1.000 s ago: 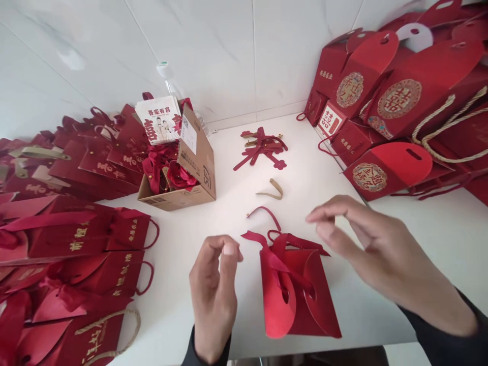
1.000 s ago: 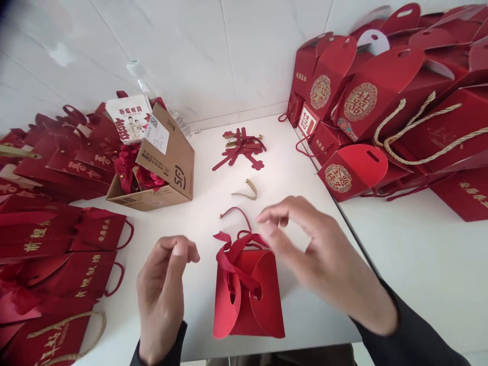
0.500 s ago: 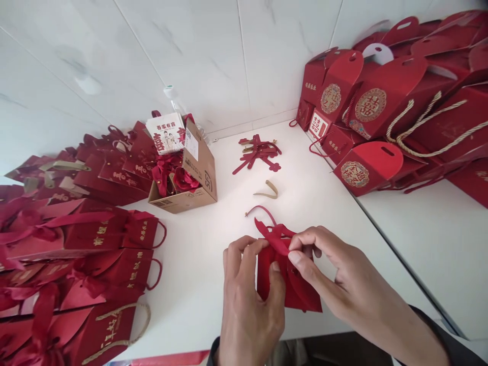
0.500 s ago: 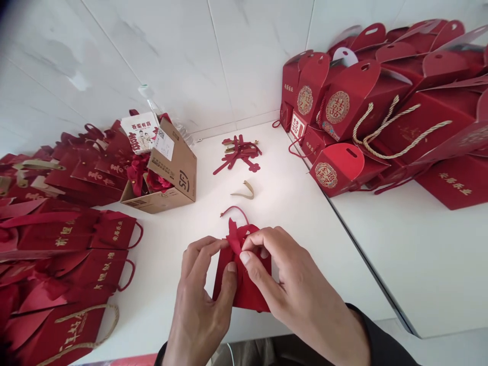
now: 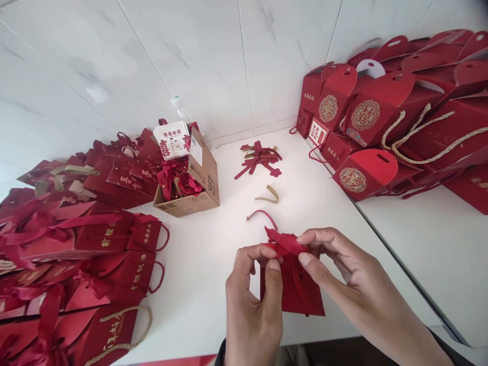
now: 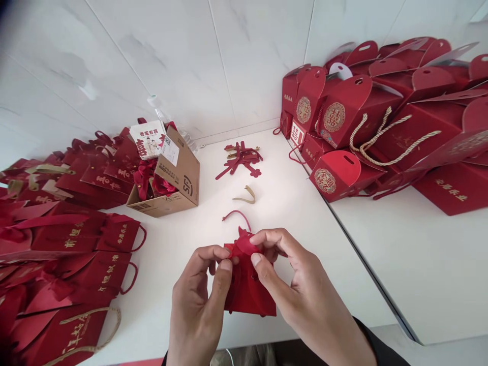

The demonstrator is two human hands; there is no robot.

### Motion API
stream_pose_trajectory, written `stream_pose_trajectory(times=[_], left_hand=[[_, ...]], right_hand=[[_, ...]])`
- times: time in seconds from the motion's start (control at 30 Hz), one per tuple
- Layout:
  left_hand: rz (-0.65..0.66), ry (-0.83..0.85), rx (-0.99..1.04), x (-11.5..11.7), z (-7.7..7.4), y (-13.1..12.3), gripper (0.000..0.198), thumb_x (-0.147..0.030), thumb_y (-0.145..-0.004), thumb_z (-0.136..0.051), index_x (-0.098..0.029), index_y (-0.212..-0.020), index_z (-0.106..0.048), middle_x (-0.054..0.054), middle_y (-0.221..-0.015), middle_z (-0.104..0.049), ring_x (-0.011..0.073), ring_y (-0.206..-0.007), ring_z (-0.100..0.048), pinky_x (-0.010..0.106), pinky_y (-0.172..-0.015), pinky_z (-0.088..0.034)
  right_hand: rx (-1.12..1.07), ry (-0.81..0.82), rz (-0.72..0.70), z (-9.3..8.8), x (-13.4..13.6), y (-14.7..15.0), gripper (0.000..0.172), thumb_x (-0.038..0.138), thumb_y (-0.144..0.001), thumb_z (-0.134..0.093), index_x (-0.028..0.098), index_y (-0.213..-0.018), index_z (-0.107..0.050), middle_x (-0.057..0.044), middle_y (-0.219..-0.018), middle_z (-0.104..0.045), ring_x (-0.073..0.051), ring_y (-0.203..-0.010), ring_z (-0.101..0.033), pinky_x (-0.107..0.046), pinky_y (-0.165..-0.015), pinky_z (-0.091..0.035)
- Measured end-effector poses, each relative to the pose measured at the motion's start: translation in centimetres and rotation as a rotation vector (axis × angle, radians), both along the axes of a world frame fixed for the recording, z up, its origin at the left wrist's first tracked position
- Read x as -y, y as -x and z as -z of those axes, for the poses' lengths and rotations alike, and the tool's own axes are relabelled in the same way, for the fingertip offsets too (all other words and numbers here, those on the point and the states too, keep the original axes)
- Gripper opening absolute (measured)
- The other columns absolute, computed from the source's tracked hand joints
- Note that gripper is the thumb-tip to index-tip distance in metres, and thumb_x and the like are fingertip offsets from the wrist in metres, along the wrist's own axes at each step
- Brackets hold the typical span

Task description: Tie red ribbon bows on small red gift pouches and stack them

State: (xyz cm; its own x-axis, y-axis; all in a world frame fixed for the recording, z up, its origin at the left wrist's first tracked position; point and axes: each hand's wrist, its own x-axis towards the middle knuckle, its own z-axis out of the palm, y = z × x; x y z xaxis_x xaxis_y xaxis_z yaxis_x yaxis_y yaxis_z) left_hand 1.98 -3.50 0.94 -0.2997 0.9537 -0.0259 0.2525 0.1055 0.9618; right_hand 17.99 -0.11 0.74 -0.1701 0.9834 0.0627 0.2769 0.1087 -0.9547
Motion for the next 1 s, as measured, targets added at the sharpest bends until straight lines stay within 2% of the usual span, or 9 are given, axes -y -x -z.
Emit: stream_pose_trajectory(times=[0.2, 0.3, 0.4, 0.53, 0.63, 0.7, 0.83, 0.93, 1.0], left_hand=[[0.122, 0.007, -0.066, -0.3, 0.6, 0.8, 0.021, -0.031, -0.093, -0.065, -0.028, -0.114, -0.068, 0.003, -0.095, -0.071, 0.0194, -0.085, -0.062, 0.031, -0.077, -0.051], [0.069, 0.035, -0.005, -0.3, 0.8, 0.8, 0.020, -0.033, -0.096, -0.061, -0.027, -0.114, -0.068, 0.005, -0.098, -0.072, 0.0200, -0.087, -0.064, 0.030, -0.075, -0.053], [0.053, 0.054, 0.034, -0.4, 0.7, 0.7, 0.024, -0.034, -0.097, -0.058, -0.028, -0.118, -0.067, 0.005, -0.098, -0.071, 0.0193, -0.084, -0.064, 0.030, -0.071, -0.052], [-0.049, 0.064, -0.112, -0.3, 0.2, 0.3, 0.029, -0.032, -0.092, -0.064, -0.030, -0.120, -0.067, 0.003, -0.095, -0.067, 0.0201, -0.086, -0.059, 0.033, -0.079, -0.049], [-0.108, 0.081, -0.239, -0.3, 0.1, 0.3, 0.029, -0.034, -0.090, -0.064, -0.029, -0.119, -0.066, 0.003, -0.096, -0.065, 0.0219, -0.090, -0.058, 0.036, -0.082, -0.047], [-0.115, 0.095, -0.304, -0.4, 0.2, 0.6, 0.026, -0.037, -0.092, -0.061, -0.027, -0.116, -0.064, 0.004, -0.099, -0.064, 0.0228, -0.091, -0.057, 0.037, -0.080, -0.047], [-0.029, 0.088, -0.414, -0.7, 0.7, 1.8, 0.019, -0.042, -0.094, -0.059, -0.024, -0.099, -0.061, 0.006, -0.096, -0.065, 0.0229, -0.085, -0.058, 0.034, -0.071, -0.048], [0.026, -0.023, -0.397, -0.9, 0.8, 1.8, 0.012, -0.034, -0.097, -0.057, -0.024, -0.091, -0.061, 0.004, -0.094, -0.066, 0.0205, -0.084, -0.059, 0.032, -0.072, -0.049], [0.015, -0.101, -0.323, -0.8, 0.7, 1.3, 0.010, -0.031, -0.097, -0.057, -0.025, -0.091, -0.062, 0.004, -0.102, -0.067, 0.0200, -0.094, -0.063, 0.031, -0.080, -0.050]], right_hand=[[0.002, 0.042, -0.012, 0.4, 0.2, -0.1, 0.022, 0.042, -0.100, -0.059, 0.036, -0.120, -0.064, -0.003, -0.109, -0.075, -0.021, -0.100, -0.073, -0.019, -0.061, -0.064], [-0.015, 0.055, -0.018, 0.5, 0.4, -0.2, 0.023, 0.040, -0.101, -0.058, 0.037, -0.123, -0.062, -0.003, -0.114, -0.074, -0.021, -0.106, -0.072, -0.019, -0.061, -0.064], [-0.006, 0.038, -0.031, 0.7, 0.3, -0.3, 0.024, 0.036, -0.102, -0.056, 0.039, -0.125, -0.061, -0.002, -0.118, -0.072, -0.021, -0.111, -0.071, -0.020, -0.071, -0.066], [-0.012, 0.048, -0.053, 0.8, 0.3, -0.4, 0.026, 0.039, -0.102, -0.056, 0.036, -0.127, -0.062, -0.005, -0.121, -0.071, -0.023, -0.114, -0.070, -0.024, -0.075, -0.066], [-0.028, 0.141, -0.055, 0.4, 0.3, -0.2, 0.026, 0.045, -0.100, -0.057, 0.033, -0.123, -0.064, -0.005, -0.120, -0.072, -0.025, -0.114, -0.070, -0.024, -0.070, -0.066], [-0.031, 0.185, -0.036, 0.1, 0.3, -0.1, 0.025, 0.048, -0.099, -0.059, 0.033, -0.118, -0.066, -0.004, -0.115, -0.073, -0.024, -0.109, -0.071, -0.024, -0.073, -0.066], [-0.027, 0.160, -0.013, -0.3, 0.3, -0.1, 0.023, 0.049, -0.097, -0.062, 0.033, -0.112, -0.069, -0.001, -0.111, -0.075, -0.020, -0.102, -0.072, -0.023, -0.078, -0.064], [-0.017, 0.148, -0.007, 0.0, 0.2, -0.2, 0.020, 0.048, -0.098, -0.062, 0.034, -0.111, -0.069, 0.000, -0.113, -0.074, -0.020, -0.109, -0.070, -0.022, -0.081, -0.062], [-0.014, 0.153, -0.007, 0.1, 0.3, -0.2, 0.020, 0.048, -0.099, -0.061, 0.035, -0.111, -0.069, 0.001, -0.114, -0.074, -0.020, -0.111, -0.069, -0.022, -0.079, -0.062]])
